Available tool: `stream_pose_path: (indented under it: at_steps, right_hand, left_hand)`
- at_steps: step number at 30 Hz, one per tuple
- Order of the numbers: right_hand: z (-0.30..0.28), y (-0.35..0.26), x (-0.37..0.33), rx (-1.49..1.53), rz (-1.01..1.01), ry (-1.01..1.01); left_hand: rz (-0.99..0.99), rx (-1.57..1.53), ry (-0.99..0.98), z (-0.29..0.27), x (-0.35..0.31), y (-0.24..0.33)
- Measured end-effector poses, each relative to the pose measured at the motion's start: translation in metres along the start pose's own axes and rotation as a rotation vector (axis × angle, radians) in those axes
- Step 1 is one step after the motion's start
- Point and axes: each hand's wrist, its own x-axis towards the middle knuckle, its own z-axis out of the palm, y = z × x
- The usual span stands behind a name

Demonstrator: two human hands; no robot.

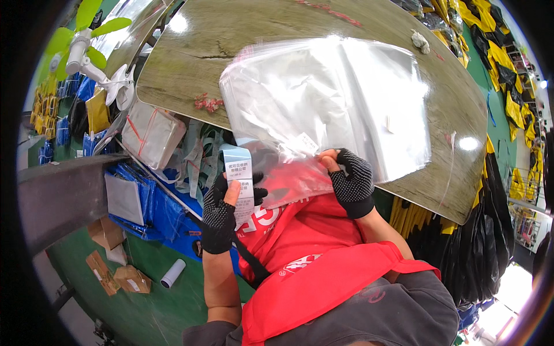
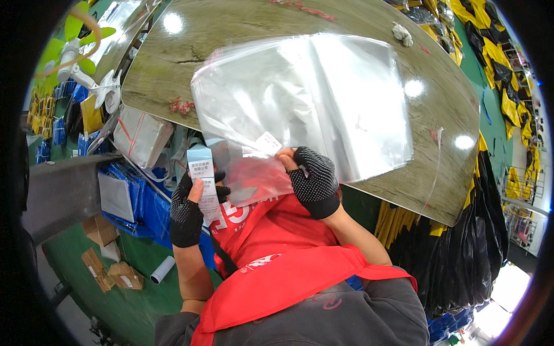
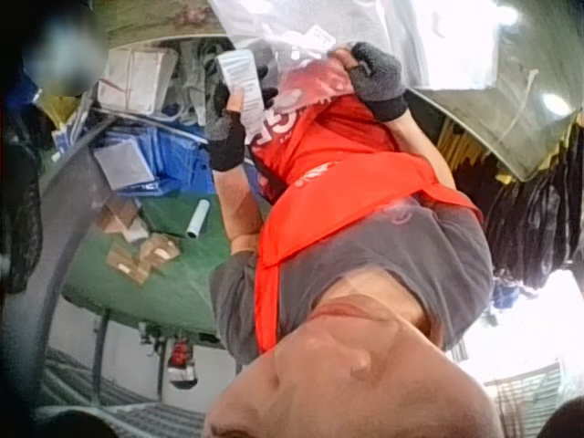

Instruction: The person repeatedly applies small rectangular labels to clear plastic pouches on a workbench. They peel labels from a sheet, place them on the pouches, and smooth them down. The pouches remain on the table throughout.

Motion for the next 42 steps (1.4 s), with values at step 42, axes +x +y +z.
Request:
stream_pose_path:
  at_steps: [42]
  right_hand:
    - [0.022, -0.059, -0.009, 0.308, -0.052, -0.195]
  left_hand:
    - [0.076, 0.226, -0.102, 0.035, -0.018, 0.017]
